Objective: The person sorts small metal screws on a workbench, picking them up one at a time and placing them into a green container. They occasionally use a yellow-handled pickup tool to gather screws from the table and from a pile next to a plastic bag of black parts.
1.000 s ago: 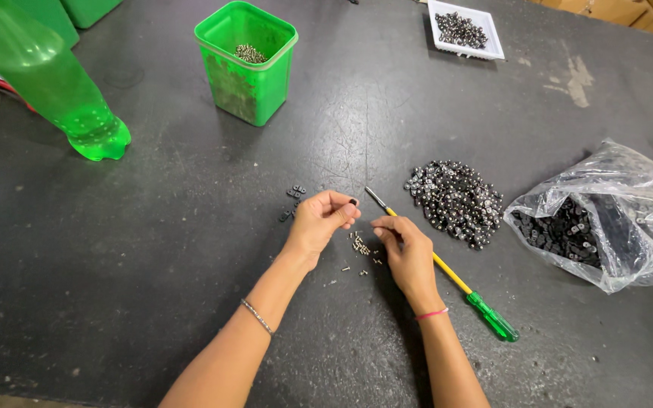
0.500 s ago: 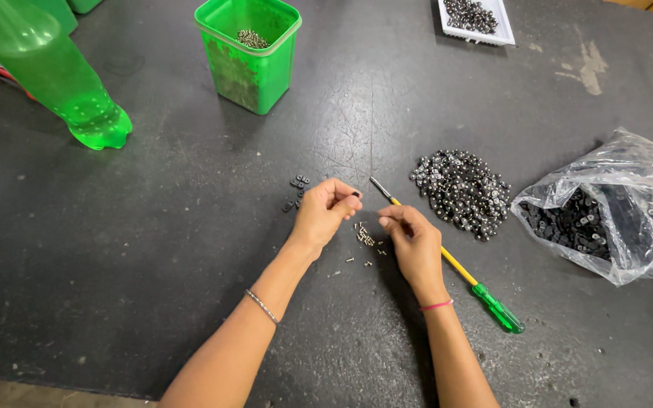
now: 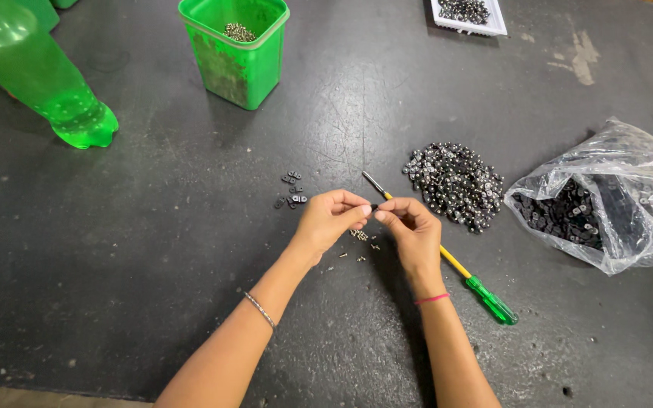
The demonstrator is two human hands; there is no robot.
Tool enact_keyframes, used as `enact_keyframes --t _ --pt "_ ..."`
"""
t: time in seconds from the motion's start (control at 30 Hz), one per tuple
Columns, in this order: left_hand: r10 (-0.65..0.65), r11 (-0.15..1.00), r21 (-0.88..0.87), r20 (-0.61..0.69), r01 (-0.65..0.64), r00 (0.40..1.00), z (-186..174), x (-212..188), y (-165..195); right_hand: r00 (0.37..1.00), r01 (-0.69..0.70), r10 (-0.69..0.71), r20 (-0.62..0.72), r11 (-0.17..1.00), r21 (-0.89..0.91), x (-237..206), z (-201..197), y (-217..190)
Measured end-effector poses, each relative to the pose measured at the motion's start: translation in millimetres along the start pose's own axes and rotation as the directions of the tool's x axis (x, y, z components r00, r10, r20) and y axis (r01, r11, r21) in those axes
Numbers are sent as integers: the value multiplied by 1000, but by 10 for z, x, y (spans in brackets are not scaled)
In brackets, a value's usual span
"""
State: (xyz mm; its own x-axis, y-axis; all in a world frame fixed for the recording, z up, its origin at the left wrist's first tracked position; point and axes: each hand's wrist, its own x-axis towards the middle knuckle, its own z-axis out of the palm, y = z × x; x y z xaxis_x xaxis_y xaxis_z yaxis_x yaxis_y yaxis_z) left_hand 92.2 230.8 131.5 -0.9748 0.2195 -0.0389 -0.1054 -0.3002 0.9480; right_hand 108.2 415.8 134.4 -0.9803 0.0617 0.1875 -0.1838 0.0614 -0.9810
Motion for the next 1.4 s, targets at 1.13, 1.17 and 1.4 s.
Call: enact_keyframes --t 1.13,1.17,1.4 --pt "190 891 422 -4 -170 982 135 -105 149 994 7 -7 111 1000 1 12 -61 113" --pt "189 896 409 -5 -171 982 140 -100 137 994 13 -13 108 1000 0 14 -61 117" --pt "190 916 360 3 -178 982 186 -103 159 992 -87 85 95 996 18 7 -50 22"
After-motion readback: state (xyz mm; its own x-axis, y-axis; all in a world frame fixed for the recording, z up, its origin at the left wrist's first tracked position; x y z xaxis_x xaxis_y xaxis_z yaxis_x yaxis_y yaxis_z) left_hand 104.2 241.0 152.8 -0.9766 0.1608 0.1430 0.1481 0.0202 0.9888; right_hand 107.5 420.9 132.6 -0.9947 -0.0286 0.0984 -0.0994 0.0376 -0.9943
